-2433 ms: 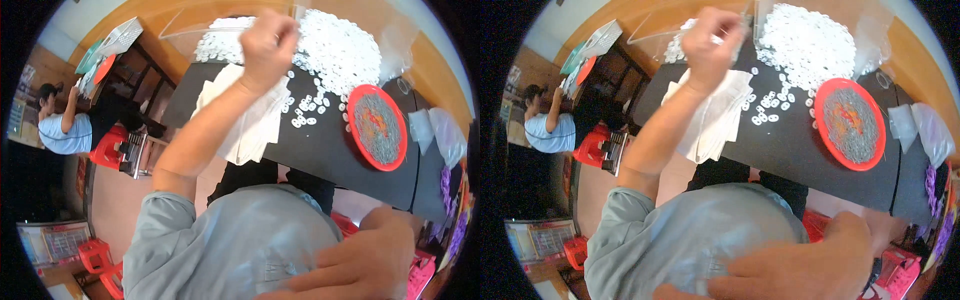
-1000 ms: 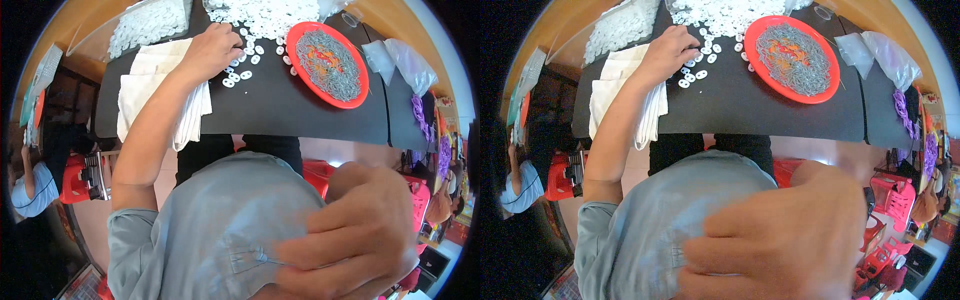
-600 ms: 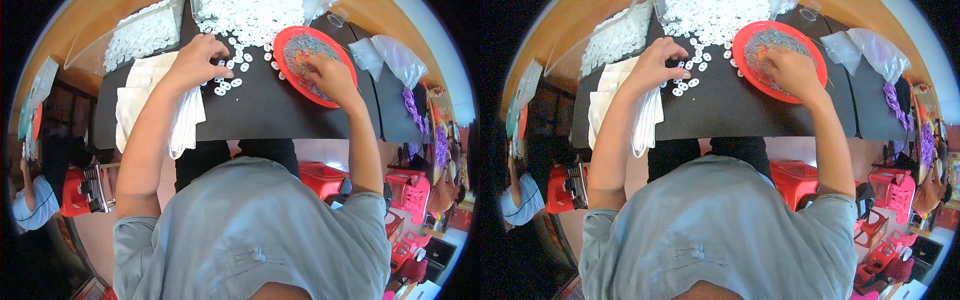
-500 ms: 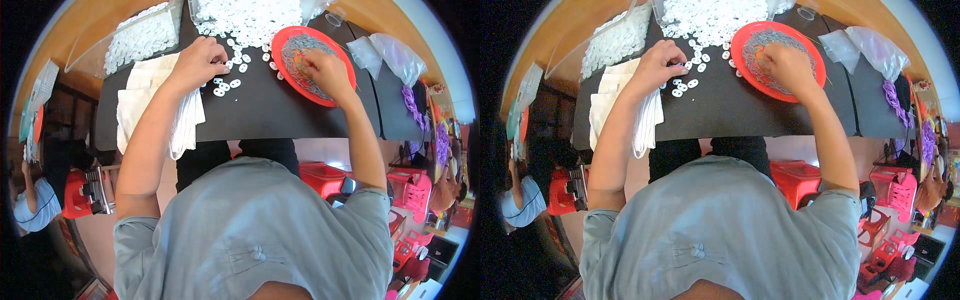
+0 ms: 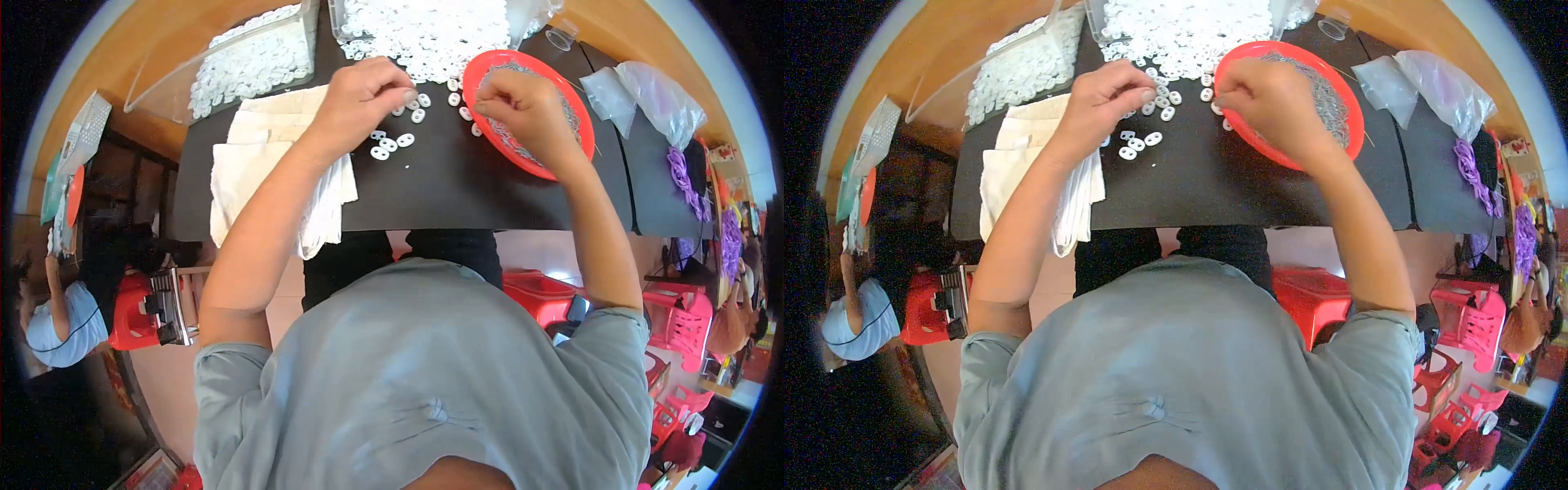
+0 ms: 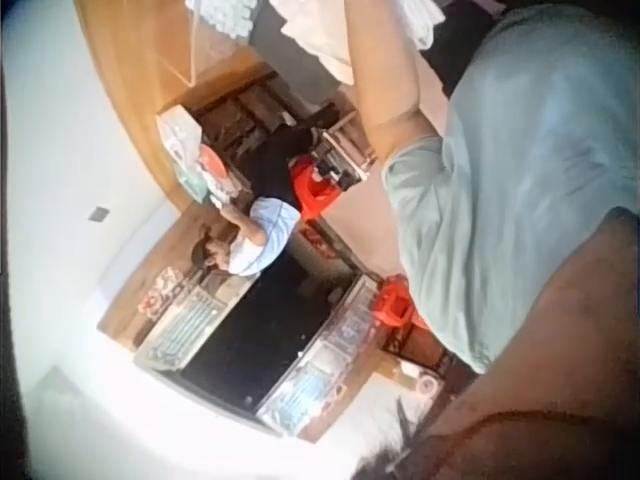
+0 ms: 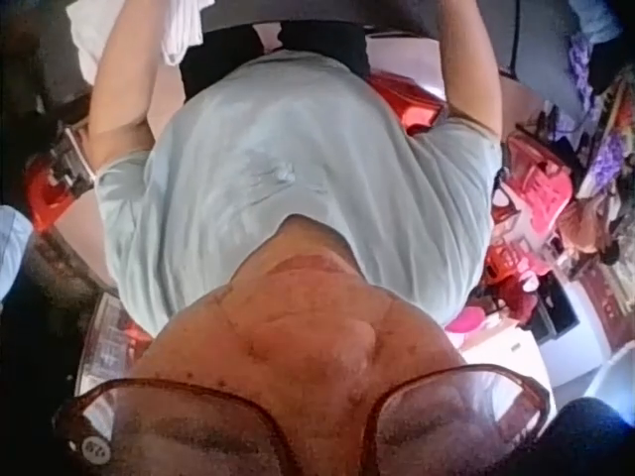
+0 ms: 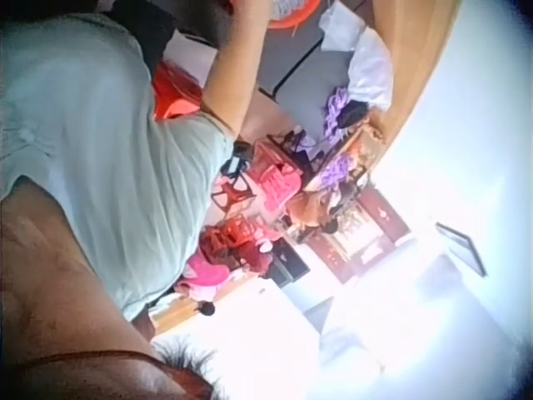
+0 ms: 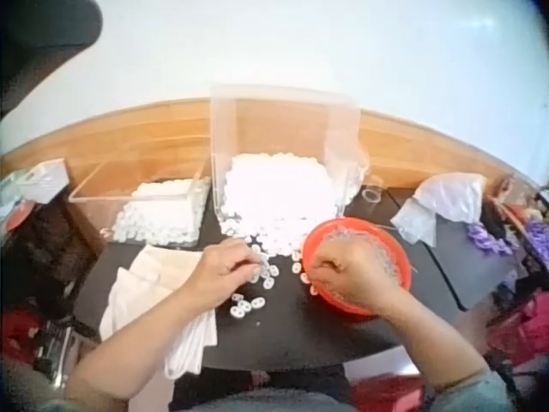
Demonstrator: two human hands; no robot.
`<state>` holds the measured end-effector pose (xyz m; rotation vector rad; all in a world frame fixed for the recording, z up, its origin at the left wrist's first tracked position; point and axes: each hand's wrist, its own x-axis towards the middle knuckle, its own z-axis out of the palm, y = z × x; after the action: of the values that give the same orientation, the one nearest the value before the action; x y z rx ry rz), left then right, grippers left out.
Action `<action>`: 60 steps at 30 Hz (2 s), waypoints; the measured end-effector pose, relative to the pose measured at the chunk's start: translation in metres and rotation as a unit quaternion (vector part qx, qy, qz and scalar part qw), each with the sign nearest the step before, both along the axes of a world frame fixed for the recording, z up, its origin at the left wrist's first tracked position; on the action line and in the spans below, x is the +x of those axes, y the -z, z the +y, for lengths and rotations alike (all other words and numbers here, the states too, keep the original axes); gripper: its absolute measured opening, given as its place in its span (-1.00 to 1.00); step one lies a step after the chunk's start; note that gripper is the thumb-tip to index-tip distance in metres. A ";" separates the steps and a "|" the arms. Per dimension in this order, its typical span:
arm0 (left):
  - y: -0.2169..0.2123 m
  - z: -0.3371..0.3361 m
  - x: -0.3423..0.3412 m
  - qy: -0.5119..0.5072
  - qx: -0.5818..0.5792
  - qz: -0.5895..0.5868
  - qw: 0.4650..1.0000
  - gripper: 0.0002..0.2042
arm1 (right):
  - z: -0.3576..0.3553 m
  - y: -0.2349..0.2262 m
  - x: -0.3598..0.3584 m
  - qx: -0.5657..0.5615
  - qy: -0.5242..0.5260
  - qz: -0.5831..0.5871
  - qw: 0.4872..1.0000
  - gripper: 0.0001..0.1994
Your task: Manually assembling small white plastic components by threading them with thin wire.
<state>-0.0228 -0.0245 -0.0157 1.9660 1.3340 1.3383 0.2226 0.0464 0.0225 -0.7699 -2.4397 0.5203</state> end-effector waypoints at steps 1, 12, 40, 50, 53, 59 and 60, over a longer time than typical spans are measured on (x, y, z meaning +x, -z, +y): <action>-0.004 -0.001 0.005 0.007 -0.022 -0.024 0.999 -0.88 | -0.004 0.000 -0.013 -0.001 -0.002 0.003 1.000 -0.91; -0.012 -0.004 -0.012 0.013 -0.178 -0.238 0.955 -0.87 | -0.011 -0.008 -0.087 0.172 -0.035 0.005 0.984 -0.81; -0.091 -0.068 0.019 0.062 0.033 -0.227 0.971 -0.81 | -0.001 -0.001 -0.075 -0.155 -0.032 0.295 0.942 -0.89; -0.121 -0.104 0.039 0.445 0.099 -0.207 0.865 -0.93 | 0.004 0.009 -0.080 -0.058 -0.034 0.237 0.969 -0.90; -0.120 -0.107 0.042 0.406 0.105 -0.208 0.883 -0.93 | 0.002 0.004 -0.081 -0.061 -0.033 0.251 0.966 -0.91; -0.108 -0.111 0.044 0.324 0.116 -0.220 0.913 -0.95 | -0.006 -0.006 -0.080 -0.103 -0.030 0.248 0.963 -0.94; -0.106 -0.112 0.044 0.309 0.116 -0.223 0.917 -0.95 | -0.007 -0.004 -0.080 -0.107 -0.030 0.246 0.963 -0.94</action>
<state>0.0216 -0.1367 0.0902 1.8338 0.3081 1.5192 0.1429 0.0390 0.0267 -0.5655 -1.9671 0.8950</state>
